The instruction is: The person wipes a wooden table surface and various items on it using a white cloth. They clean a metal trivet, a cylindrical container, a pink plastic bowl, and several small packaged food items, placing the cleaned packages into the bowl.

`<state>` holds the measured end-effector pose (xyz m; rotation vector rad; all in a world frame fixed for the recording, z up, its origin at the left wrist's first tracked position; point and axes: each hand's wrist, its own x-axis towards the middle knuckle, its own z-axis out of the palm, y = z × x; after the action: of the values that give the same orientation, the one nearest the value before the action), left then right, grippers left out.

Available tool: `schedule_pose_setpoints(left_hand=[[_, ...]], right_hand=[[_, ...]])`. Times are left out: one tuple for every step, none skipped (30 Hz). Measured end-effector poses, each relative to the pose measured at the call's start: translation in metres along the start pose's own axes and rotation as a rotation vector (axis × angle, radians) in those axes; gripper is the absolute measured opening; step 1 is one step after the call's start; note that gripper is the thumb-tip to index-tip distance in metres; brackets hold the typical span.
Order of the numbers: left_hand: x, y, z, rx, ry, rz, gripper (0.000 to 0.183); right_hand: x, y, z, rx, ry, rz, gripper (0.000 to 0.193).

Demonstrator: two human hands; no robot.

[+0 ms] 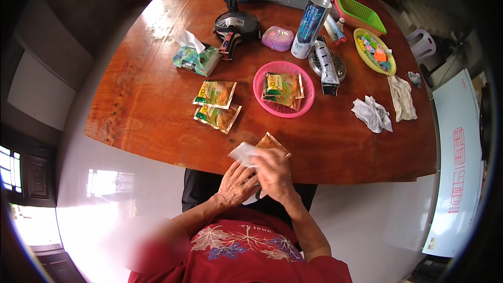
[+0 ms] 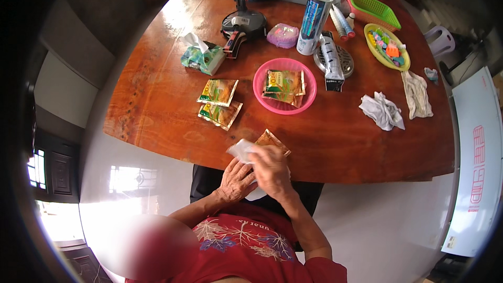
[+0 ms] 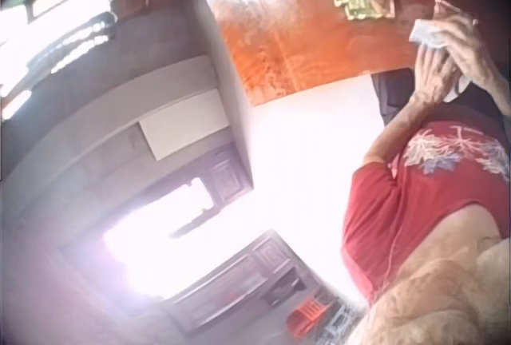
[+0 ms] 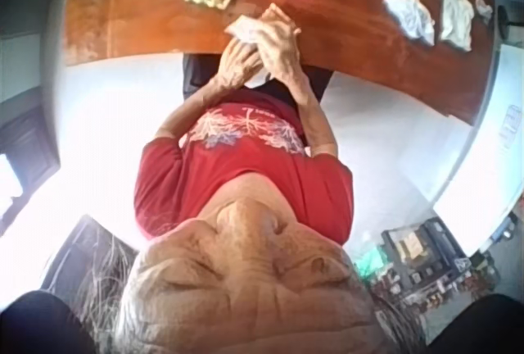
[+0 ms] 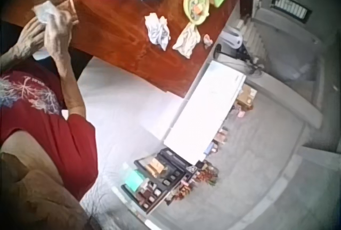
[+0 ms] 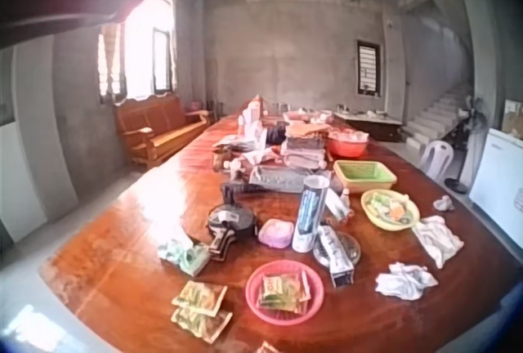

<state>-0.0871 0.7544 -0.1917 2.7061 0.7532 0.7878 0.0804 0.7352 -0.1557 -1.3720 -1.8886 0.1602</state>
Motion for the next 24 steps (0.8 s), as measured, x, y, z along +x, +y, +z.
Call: schedule_pose_setpoints(left_hand=[[-0.002, -0.003, 0.003, 0.033, 0.049, 0.023, 0.052], [-0.004, -0.004, 0.005, 0.03, 0.062, 0.011, 0.051], [-0.006, -0.004, 0.008, 0.027, 0.074, 0.0, 0.051], [-0.004, -0.002, 0.008, 0.021, 0.087, -0.011, 0.05], [-0.002, -0.001, 0.007, 0.059, 0.084, -0.014, 0.05], [0.0, 0.001, 0.006, 0.076, 0.076, -0.025, 0.049], [0.001, 0.002, 0.005, 0.097, 0.072, -0.039, 0.048], [0.001, 0.002, 0.005, 0.118, 0.067, -0.053, 0.047], [0.0, 0.002, 0.005, 0.126, 0.036, -0.061, 0.052], [0.0, 0.002, 0.005, 0.135, 0.035, -0.06, 0.052], [0.002, 0.003, 0.006, 0.144, 0.033, -0.059, 0.053], [0.003, 0.003, 0.006, 0.153, 0.031, -0.058, 0.054], [0.005, 0.004, 0.005, 0.142, 0.024, -0.063, 0.053], [0.005, 0.004, 0.005, 0.135, 0.039, -0.062, 0.055], [0.005, 0.004, 0.005, 0.128, 0.054, -0.06, 0.057], [0.006, 0.005, 0.006, 0.118, 0.072, -0.061, 0.058], [0.007, 0.005, 0.007, 0.128, 0.089, -0.058, 0.058], [0.008, 0.005, 0.008, 0.138, 0.105, -0.055, 0.057], [0.007, 0.005, 0.008, 0.147, 0.118, -0.052, 0.056], [0.004, 0.004, 0.011, 0.133, 0.103, -0.057, 0.052], [-0.001, 0.001, 0.016, 0.118, 0.089, -0.061, 0.047], [-0.004, -0.001, 0.017, 0.108, 0.073, -0.066, 0.043], [-0.006, -0.002, 0.019, 0.111, 0.1, -0.048, 0.04], [-0.007, -0.002, 0.021, 0.119, 0.098, -0.056, 0.041]], right_hand=[[0.003, -0.005, 0.007, -0.075, -0.032, -0.027, 0.025], [0.006, -0.006, 0.012, -0.151, -0.064, -0.054, 0.024], [0.009, -0.003, 0.012, -0.173, -0.071, -0.053, 0.024], [0.014, 0.001, 0.011, -0.197, -0.078, -0.052, 0.025], [0.016, 0.006, 0.01, -0.207, -0.065, -0.05, 0.026], [0.015, 0.011, 0.014, -0.191, -0.045, -0.02, 0.027], [0.016, 0.013, 0.017, -0.224, -0.044, 0.068, 0.029], [0.017, 0.013, 0.018, -0.258, -0.043, 0.156, 0.031], [0.019, 0.014, 0.018, -0.337, 0.011, 0.22, 0.031], [0.022, 0.015, 0.015, -0.417, 0.068, 0.282, 0.031], [0.021, 0.024, 0.019, -0.519, 0.085, 0.32, 0.034], [0.022, 0.029, 0.017, -0.526, 0.116, 0.338, 0.033], [0.022, 0.035, 0.015, -0.529, 0.149, 0.339, 0.033], [0.022, 0.038, 0.013, -0.533, 0.181, 0.339, 0.033], [0.02, 0.038, 0.011, -0.493, 0.193, 0.319, 0.031], [0.019, 0.038, 0.008, -0.396, 0.165, 0.255, 0.029], [0.017, 0.035, 0.005, -0.341, 0.109, 0.155, 0.029], [0.016, 0.03, 0.001, -0.286, 0.052, 0.055, 0.028], [0.012, 0.026, 0.001, -0.232, 0.01, 0.019, 0.027], [0.005, 0.026, 0.006, -0.16, -0.021, -0.037, 0.027], [-0.002, 0.021, 0.004, -0.129, -0.053, -0.068, 0.027], [-0.002, 0.01, -0.002, -0.094, -0.083, -0.099, 0.027], [-0.003, 0.004, -0.005, -0.041, -0.124, -0.077, 0.029], [-0.003, 0.005, -0.003, -0.059, -0.111, -0.046, 0.029]])
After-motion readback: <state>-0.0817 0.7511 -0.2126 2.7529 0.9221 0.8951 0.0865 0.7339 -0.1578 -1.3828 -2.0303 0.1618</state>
